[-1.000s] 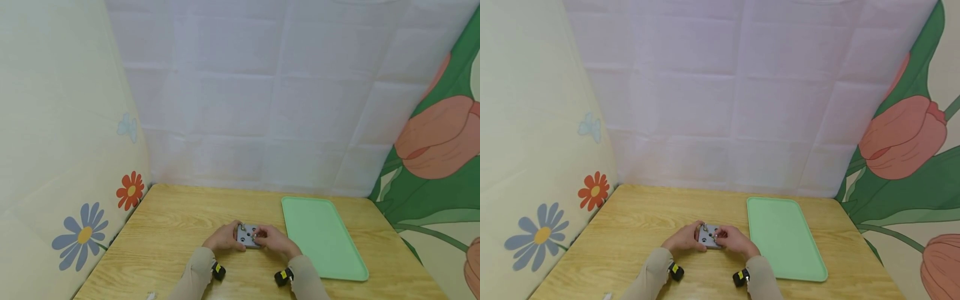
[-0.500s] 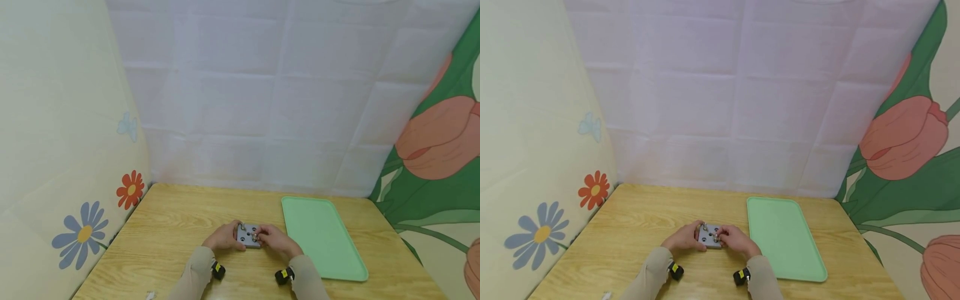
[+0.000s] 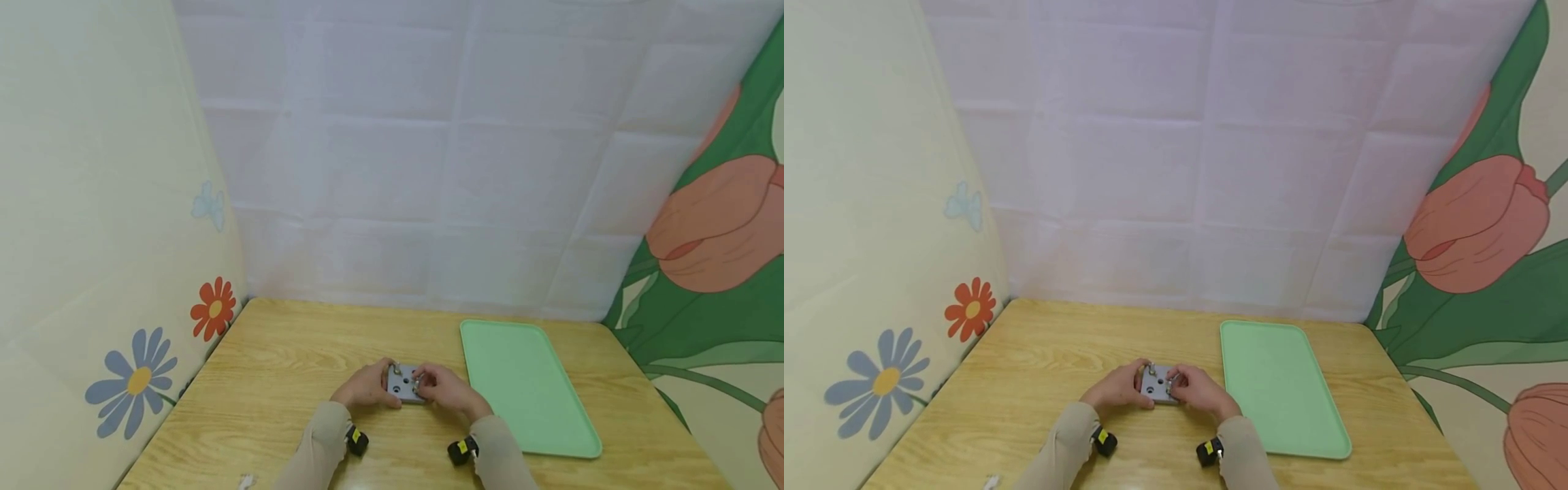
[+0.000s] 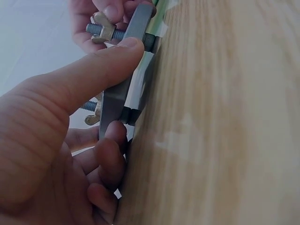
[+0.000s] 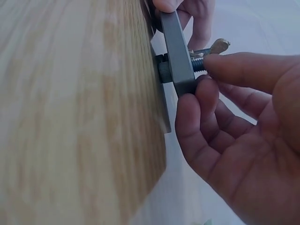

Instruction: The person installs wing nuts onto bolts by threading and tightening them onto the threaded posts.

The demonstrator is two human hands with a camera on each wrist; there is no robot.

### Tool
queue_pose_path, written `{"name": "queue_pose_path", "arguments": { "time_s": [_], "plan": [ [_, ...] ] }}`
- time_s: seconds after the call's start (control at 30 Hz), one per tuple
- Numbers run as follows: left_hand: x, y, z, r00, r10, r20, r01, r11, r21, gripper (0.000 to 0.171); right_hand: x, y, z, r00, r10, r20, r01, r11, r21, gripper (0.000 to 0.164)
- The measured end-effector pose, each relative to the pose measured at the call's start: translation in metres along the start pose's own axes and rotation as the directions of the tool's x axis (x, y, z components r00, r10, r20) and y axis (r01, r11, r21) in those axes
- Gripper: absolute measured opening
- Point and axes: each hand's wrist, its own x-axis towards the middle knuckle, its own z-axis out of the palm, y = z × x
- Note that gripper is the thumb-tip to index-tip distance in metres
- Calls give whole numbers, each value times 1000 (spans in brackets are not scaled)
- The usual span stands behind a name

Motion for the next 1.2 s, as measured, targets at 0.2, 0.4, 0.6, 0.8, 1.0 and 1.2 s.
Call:
{"name": "queue_pose_path", "arguments": {
  "time_s": [0.2, 0.4, 0.6, 0.8, 1.0, 1.2],
  "plan": [
    [-1, 0, 1, 1000, -1, 0, 1, 1000, -4, 77, 1, 0, 2, 999, 15, -35, -17, 999, -48, 12],
    [-2, 2, 0, 1000, -2, 1, 2, 1000, 4, 78, 3, 5, 3, 998, 31, -52, -34, 998, -54, 15],
    [0, 1, 0, 1000, -8, 1, 8, 1000, 22, 79, 2, 2, 2, 998, 43, -51, -44, 999, -19, 11],
    [-1, 2, 0, 1000, -2, -4, 2, 999, 32, 80, 2, 6, 2, 996, 84, -32, -79, 986, 150, 11],
    [-1, 2, 0, 1000, -1, 0, 1, 1000, 30, 77, 3, 10, 1, 999, 35, -11, -34, 999, 39, 23],
    [-1, 1, 0, 1000, -10, 7, 10, 1000, 17, 78, 2, 5, -1, 1000, 16, 23, -16, 1000, -23, 21]
  ]
}}
